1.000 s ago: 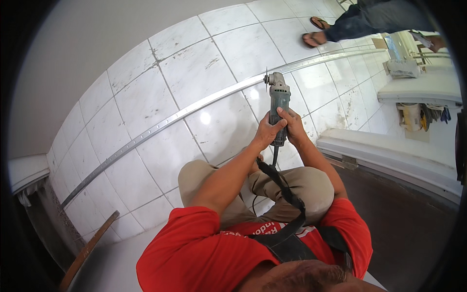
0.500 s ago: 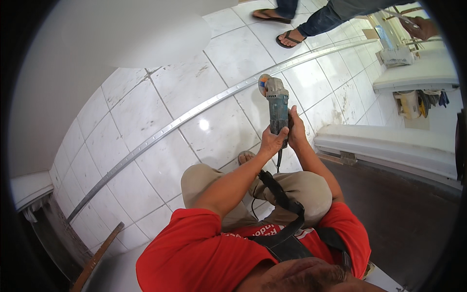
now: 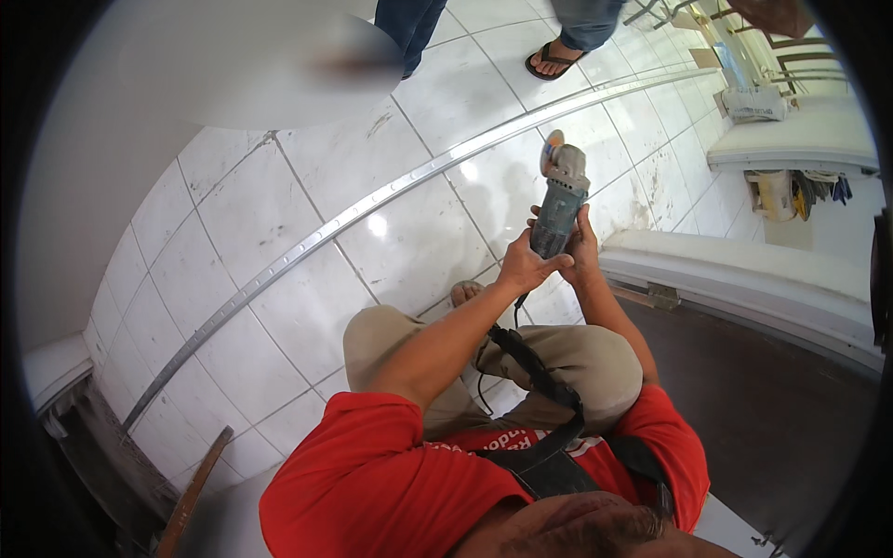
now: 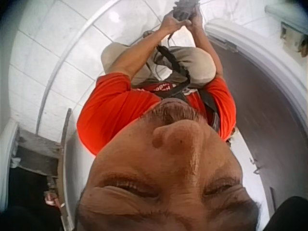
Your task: The person carries a long metal profile into a room, measures it against a wall, and cuts it with an angle grinder. They then retrieve a drill and prepare to fasten the cut piece.
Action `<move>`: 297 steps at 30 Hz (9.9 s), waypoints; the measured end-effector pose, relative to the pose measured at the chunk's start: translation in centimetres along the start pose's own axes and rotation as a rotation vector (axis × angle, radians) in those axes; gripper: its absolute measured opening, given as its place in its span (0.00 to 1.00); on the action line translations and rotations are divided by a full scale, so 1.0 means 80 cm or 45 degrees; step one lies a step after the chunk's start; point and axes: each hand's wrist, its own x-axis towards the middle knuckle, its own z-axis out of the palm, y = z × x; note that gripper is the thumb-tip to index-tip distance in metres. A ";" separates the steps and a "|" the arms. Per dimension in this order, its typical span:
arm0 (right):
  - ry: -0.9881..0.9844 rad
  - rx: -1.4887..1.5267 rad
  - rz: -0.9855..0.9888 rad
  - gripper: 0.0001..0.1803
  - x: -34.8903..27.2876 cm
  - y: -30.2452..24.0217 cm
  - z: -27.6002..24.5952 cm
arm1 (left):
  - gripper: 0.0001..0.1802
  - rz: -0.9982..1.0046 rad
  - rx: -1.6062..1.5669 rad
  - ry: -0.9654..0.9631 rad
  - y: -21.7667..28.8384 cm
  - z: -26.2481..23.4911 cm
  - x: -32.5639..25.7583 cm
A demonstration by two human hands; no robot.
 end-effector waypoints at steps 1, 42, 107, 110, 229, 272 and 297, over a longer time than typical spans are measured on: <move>0.002 0.018 -0.016 0.39 -0.001 -0.001 -0.001 | 0.53 -0.002 0.022 -0.005 0.005 0.000 0.000; 0.359 -0.578 0.040 0.19 0.088 0.014 -0.013 | 0.55 -0.385 0.918 0.073 -0.016 -0.120 0.066; 0.093 -2.047 0.129 0.36 0.134 0.072 -0.065 | 0.25 -0.399 1.456 -0.120 -0.090 -0.295 0.043; 0.112 -2.019 0.156 0.36 0.133 0.070 -0.048 | 0.25 -0.410 1.467 -0.114 -0.090 -0.299 0.042; 0.121 -2.001 0.062 0.36 0.117 0.053 -0.058 | 0.23 -0.185 1.397 -0.035 -0.131 -0.277 0.034; 0.144 -2.011 0.107 0.35 0.128 0.055 -0.062 | 0.27 -0.339 1.539 -0.046 -0.114 -0.259 0.035; 0.135 -2.043 0.084 0.33 0.139 0.051 -0.055 | 0.29 -0.366 1.527 -0.080 -0.113 -0.263 0.041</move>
